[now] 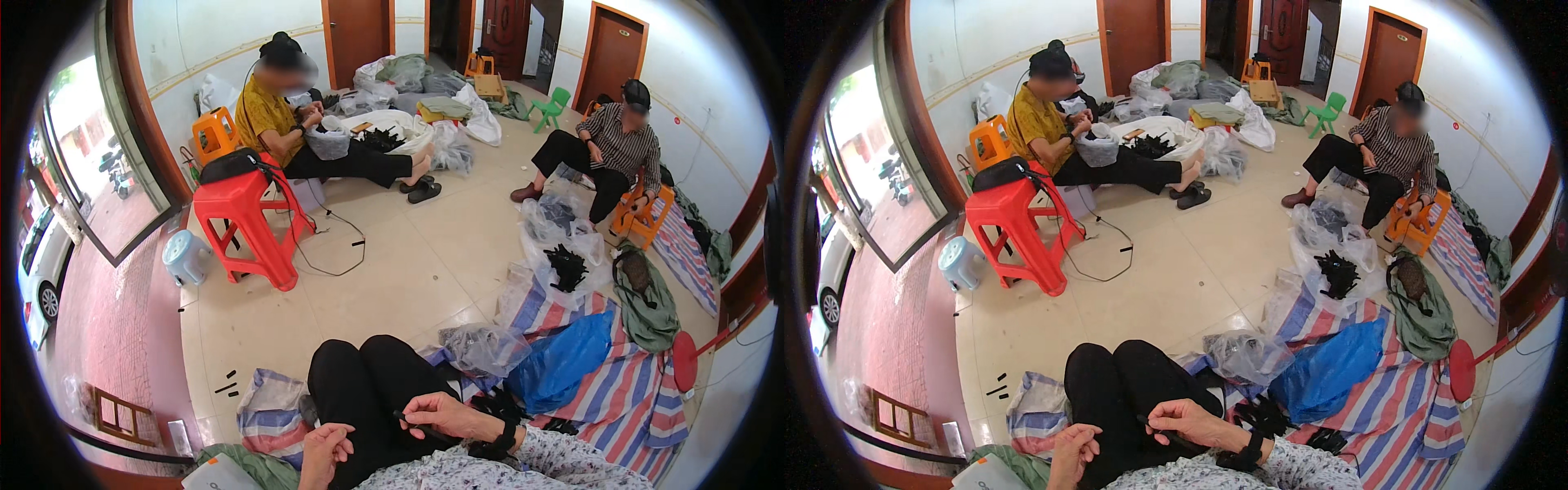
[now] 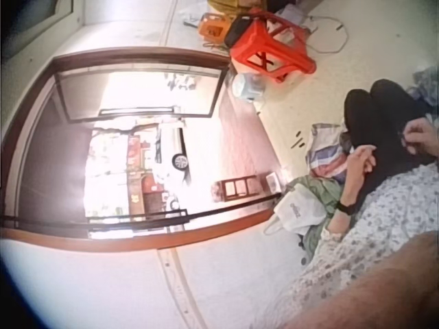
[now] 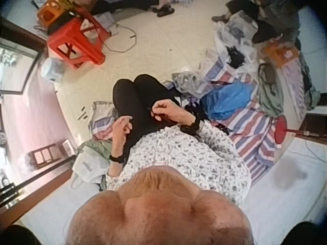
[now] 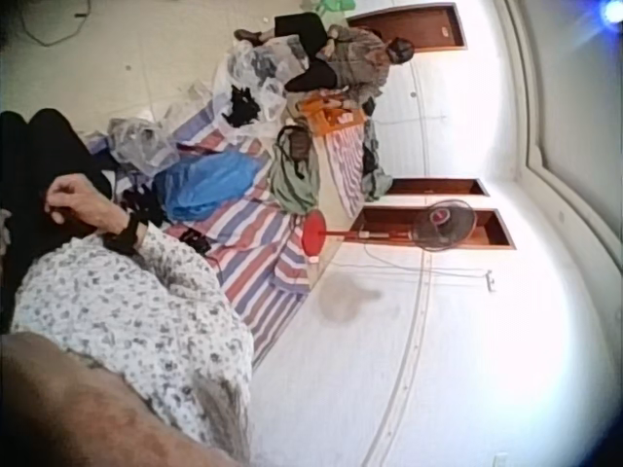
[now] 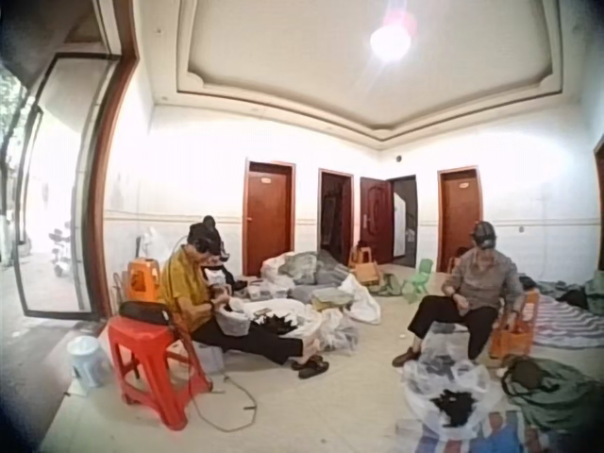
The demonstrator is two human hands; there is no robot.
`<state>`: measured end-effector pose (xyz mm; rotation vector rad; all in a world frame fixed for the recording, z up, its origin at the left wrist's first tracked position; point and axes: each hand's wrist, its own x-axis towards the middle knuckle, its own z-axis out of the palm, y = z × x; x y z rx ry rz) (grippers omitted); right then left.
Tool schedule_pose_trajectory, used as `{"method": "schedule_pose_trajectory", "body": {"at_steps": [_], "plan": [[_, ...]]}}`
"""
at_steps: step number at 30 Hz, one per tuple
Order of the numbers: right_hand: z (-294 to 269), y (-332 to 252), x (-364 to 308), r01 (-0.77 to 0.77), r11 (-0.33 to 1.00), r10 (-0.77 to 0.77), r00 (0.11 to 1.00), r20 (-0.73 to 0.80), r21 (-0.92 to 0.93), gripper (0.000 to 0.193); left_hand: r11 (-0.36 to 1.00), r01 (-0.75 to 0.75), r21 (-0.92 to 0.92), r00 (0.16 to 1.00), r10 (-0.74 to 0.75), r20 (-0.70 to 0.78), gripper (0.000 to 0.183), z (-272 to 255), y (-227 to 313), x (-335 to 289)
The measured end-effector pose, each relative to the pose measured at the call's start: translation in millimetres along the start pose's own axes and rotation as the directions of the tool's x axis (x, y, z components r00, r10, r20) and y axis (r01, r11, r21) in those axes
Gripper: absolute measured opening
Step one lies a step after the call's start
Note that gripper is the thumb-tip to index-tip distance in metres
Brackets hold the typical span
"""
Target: Assembling small metal components onto black shoe straps.
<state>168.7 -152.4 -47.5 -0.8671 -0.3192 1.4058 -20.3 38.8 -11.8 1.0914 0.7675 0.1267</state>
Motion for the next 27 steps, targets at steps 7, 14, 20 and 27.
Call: {"method": "schedule_pose_trajectory", "body": {"at_steps": [7, 14, 20, 27], "plan": [[-4, 4, -3, -0.018, 1.000, 0.018, 1.000, 0.003, 0.008, 0.016, 0.987, -0.086, 0.134, 0.996, 0.081, 0.045, 0.021, -5, -1, -4], [-8, 1, 0, -0.035, 0.995, 0.030, 0.998, 0.048, 0.096, 0.018, 0.989, -0.051, 0.137, 0.998, 0.045, 0.041, 0.022, 1, 8, -3], [-12, -2, 3, -0.051, 0.988, 0.041, 0.997, 0.068, 0.145, 0.018, 0.985, 0.046, 0.168, 0.999, -0.044, -0.017, 0.020, 4, 13, 3], [-13, -6, 3, -0.083, 0.985, 0.073, 0.995, 0.073, 0.152, 0.019, 0.988, 0.043, 0.150, 0.999, -0.042, -0.009, 0.020, 9, 20, 2]]}}
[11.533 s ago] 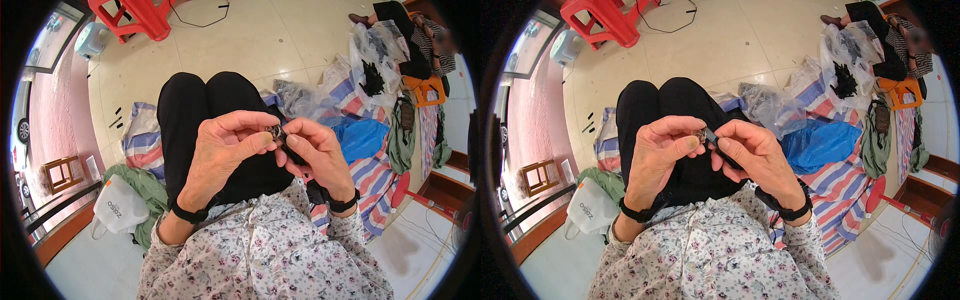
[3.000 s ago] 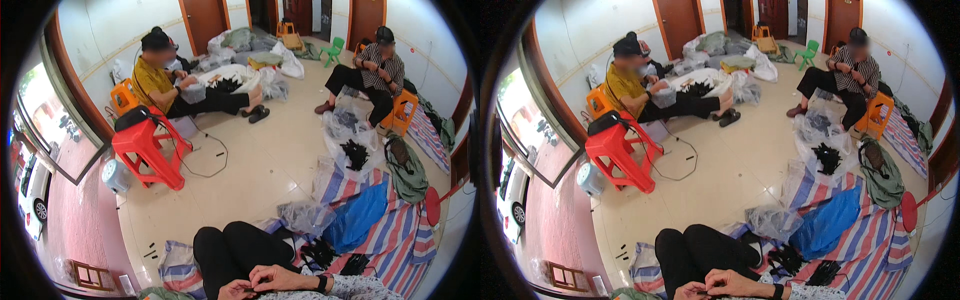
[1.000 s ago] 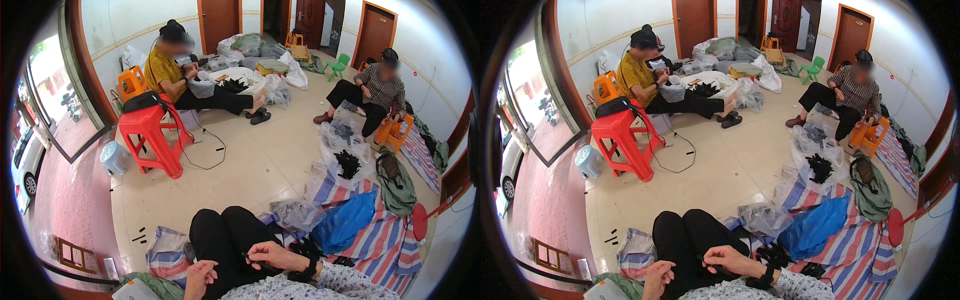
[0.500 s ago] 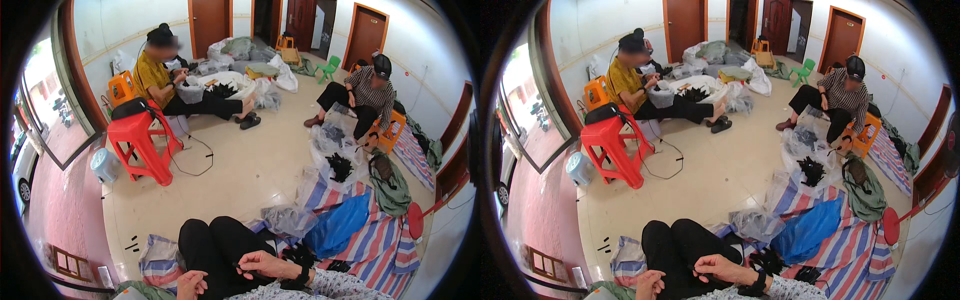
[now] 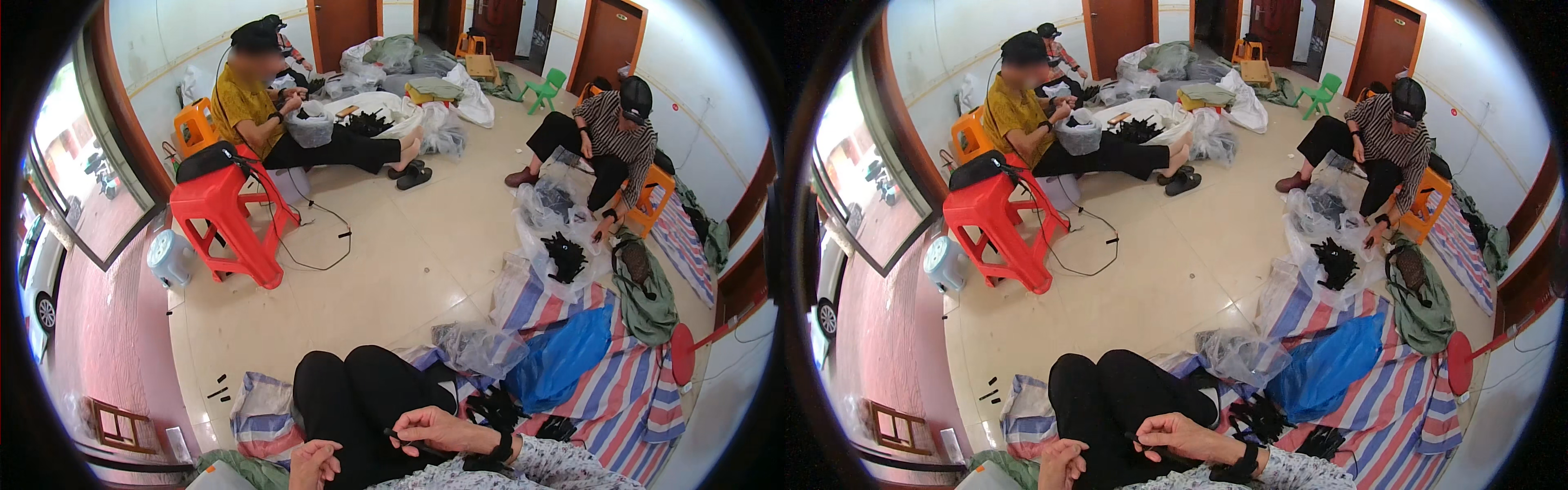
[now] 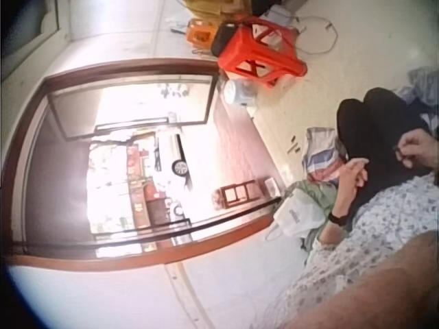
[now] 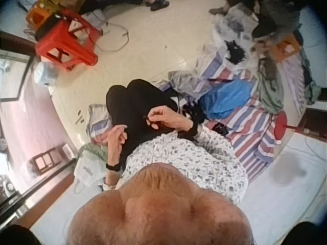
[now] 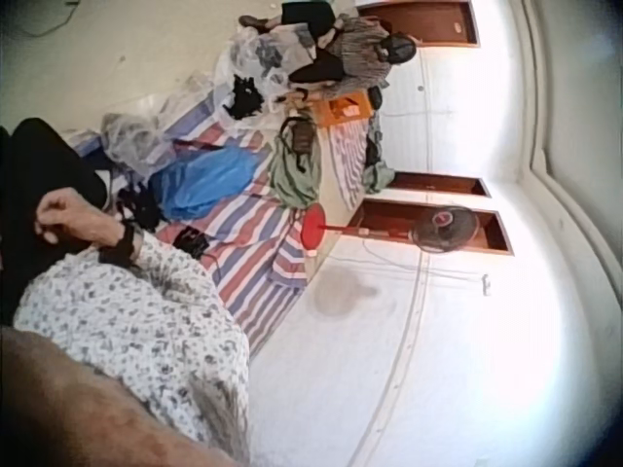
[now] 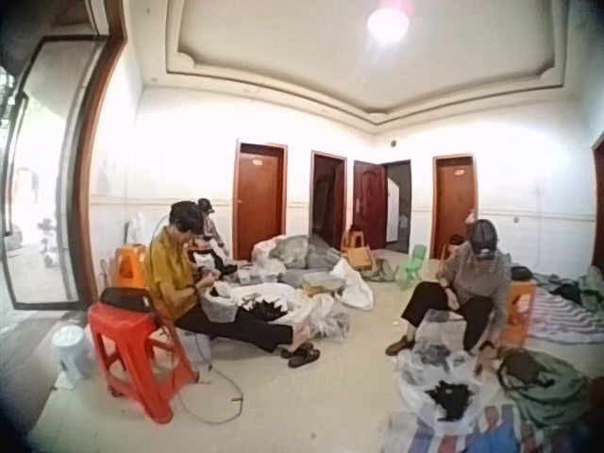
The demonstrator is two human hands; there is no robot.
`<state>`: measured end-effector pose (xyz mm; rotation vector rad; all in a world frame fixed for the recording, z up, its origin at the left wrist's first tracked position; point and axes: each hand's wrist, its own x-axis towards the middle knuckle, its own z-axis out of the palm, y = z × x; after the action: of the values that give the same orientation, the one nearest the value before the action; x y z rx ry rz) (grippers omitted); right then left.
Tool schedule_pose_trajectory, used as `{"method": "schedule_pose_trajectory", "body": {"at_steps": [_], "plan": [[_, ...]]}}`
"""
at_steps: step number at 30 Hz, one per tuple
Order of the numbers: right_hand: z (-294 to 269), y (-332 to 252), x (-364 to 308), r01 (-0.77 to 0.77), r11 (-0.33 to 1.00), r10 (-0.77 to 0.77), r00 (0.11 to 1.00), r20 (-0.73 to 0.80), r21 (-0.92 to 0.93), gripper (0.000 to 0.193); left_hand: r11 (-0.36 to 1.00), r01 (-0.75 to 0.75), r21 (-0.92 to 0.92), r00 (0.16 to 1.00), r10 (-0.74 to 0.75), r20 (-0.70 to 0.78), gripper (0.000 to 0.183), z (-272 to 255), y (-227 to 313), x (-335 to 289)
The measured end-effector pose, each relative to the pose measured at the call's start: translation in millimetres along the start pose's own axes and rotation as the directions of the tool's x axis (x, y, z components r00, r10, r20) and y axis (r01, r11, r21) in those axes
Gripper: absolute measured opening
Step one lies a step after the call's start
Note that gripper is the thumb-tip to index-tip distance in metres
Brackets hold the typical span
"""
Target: Assembling small metal components onto black shoe straps.
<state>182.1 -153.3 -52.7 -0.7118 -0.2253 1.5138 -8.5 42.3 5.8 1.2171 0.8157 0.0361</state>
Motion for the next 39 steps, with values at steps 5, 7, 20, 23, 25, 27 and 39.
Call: {"method": "schedule_pose_trajectory", "body": {"at_steps": [5, 7, 20, 23, 25, 27, 39], "plan": [[3, -2, 1, -0.020, 1.000, 0.019, 1.000, -0.023, -0.002, 0.019, 1.000, -0.015, -0.005, 1.000, 0.015, 0.013, 0.021, 0, 3, 1], [2, 1, 0, -0.010, 1.000, 0.010, 1.000, -0.015, 0.003, 0.018, 1.000, -0.017, 0.003, 1.000, 0.017, 0.010, 0.021, 0, 4, -2], [1, -7, 2, -0.039, 0.999, 0.038, 0.999, 0.015, 0.034, 0.020, 0.992, 0.085, 0.089, 0.996, -0.081, -0.048, 0.023, 13, 32, 0], [1, -11, 2, -0.049, 0.997, 0.049, 0.999, 0.008, 0.066, 0.020, 0.990, 0.103, 0.099, 0.994, -0.099, -0.037, 0.024, 5, 20, 12], [1, -12, 3, -0.047, 0.996, 0.046, 0.999, 0.018, 0.081, 0.019, 0.993, 0.085, 0.083, 0.996, -0.084, -0.019, 0.024, 3, 19, 12], [0, -10, 2, -0.041, 0.996, 0.041, 0.999, -0.001, 0.074, 0.019, 0.993, 0.092, 0.076, 0.996, -0.092, -0.005, 0.023, 7, 26, 10], [7, -5, 1, 0.016, 0.999, -0.017, 0.999, -0.033, -0.037, 0.017, 1.000, -0.004, -0.003, 1.000, 0.004, 0.017, 0.022, -1, 3, 2]]}}
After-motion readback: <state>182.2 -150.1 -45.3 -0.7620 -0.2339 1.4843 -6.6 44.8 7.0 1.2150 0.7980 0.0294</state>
